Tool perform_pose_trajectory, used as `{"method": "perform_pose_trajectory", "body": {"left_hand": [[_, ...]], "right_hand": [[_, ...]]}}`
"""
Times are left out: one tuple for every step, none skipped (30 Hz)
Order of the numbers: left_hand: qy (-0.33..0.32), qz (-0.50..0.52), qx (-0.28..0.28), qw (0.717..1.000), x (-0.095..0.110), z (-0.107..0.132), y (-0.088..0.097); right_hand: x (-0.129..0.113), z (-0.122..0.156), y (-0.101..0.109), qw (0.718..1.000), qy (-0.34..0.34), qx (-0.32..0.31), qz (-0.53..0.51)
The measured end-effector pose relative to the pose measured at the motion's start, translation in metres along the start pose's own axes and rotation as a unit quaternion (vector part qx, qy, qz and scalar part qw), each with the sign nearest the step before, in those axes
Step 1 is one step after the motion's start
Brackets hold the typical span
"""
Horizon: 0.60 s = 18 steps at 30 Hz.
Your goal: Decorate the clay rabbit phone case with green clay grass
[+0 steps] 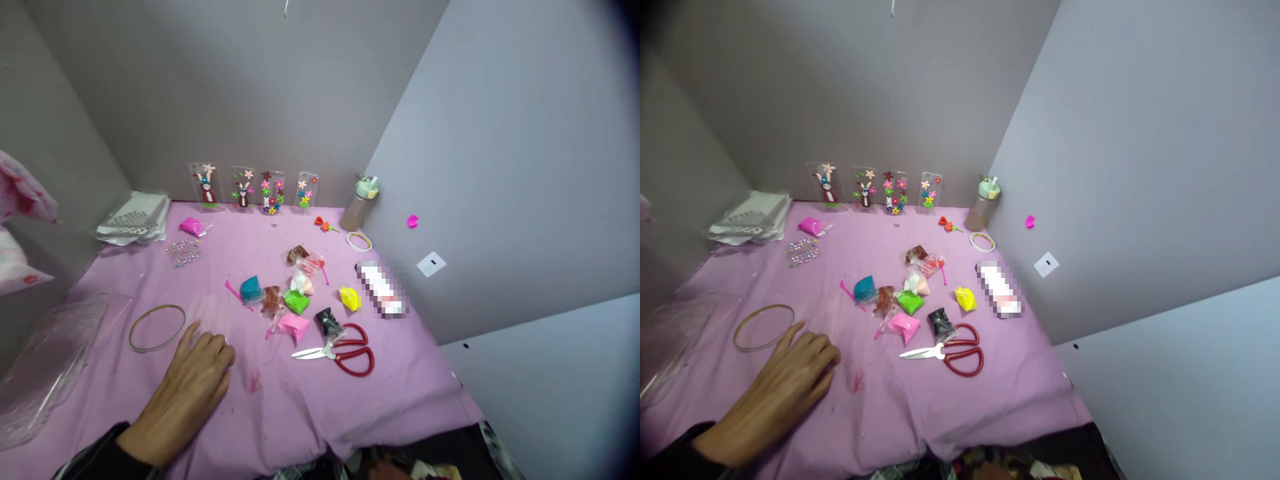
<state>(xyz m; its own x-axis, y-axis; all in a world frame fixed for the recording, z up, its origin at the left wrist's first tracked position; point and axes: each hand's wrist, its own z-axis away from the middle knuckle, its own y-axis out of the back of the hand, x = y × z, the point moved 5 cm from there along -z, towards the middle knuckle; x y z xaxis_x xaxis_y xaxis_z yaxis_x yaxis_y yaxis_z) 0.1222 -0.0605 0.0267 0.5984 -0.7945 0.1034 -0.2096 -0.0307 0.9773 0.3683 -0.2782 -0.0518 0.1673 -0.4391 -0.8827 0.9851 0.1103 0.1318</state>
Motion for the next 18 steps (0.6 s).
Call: {"method": "perform_pose_trajectory", "body": {"left_hand": [[-0.006,-0.015,-0.007,1.0,0.0,-0.003,-0.001],[-0.014,-0.025,-0.012,1.0,0.001,-0.005,-0.002],[-0.023,-0.03,-0.017,0.999,0.001,-0.007,-0.002],[-0.03,-0.033,-0.019,0.999,0.001,-0.009,-0.003],[-0.035,-0.034,-0.021,0.999,0.002,-0.011,-0.003],[-0.038,-0.033,-0.024,0.998,0.003,-0.013,-0.002],[-0.038,-0.032,-0.024,0.998,0.003,-0.013,-0.001],[-0.036,-0.028,-0.024,0.999,0.003,-0.014,0.0],[-0.033,-0.018,-0.022,0.999,0.004,-0.013,0.002],[-0.03,-0.003,-0.019,0.999,0.004,-0.011,0.003],[-0.027,0.02,-0.013,0.999,0.004,-0.008,0.005],[-0.024,0.047,-0.009,0.999,0.004,-0.003,0.006],[-0.02,0.078,-0.006,0.997,0.004,0.002,0.006],[-0.016,0.11,-0.003,0.994,0.005,0.007,0.006],[-0.014,0.141,-0.001,0.99,0.006,0.012,0.006],[-0.014,0.169,0.004,0.986,0.007,0.017,0.007],[-0.017,0.194,0.011,0.981,0.01,0.021,0.008],[-0.025,0.215,0.021,0.976,0.015,0.024,0.011]], "right_hand": [[-0.004,0.002,-0.003,1.0,0.001,-0.003,0.015],[-0.009,0.004,-0.006,1.0,0.001,-0.008,0.024],[-0.017,0.005,-0.009,0.999,0.007,-0.014,0.04],[-0.028,0.004,-0.014,0.998,0.019,-0.02,0.061],[-0.042,0.002,-0.018,0.996,0.034,-0.023,0.083],[-0.061,-0.001,-0.026,0.981,0.09,-0.033,0.168],[-0.079,-0.005,-0.034,0.957,0.15,-0.036,0.247],[-0.095,-0.011,-0.041,0.934,0.198,-0.016,0.299],[-0.109,-0.017,-0.048,0.912,0.24,0.009,0.331],[-0.118,-0.024,-0.057,0.891,0.281,0.026,0.355],[-0.122,-0.032,-0.066,0.872,0.307,0.033,0.38],[-0.122,-0.039,-0.074,0.849,0.325,0.042,0.414],[-0.119,-0.046,-0.081,0.825,0.339,0.055,0.449],[-0.114,-0.052,-0.088,0.802,0.352,0.055,0.479],[-0.109,-0.057,-0.093,0.784,0.365,0.053,0.499],[-0.105,-0.06,-0.096,0.77,0.376,0.051,0.512],[-0.102,-0.061,-0.098,0.764,0.386,0.045,0.515],[-0.102,-0.061,-0.098,0.769,0.39,0.042,0.505]]}}
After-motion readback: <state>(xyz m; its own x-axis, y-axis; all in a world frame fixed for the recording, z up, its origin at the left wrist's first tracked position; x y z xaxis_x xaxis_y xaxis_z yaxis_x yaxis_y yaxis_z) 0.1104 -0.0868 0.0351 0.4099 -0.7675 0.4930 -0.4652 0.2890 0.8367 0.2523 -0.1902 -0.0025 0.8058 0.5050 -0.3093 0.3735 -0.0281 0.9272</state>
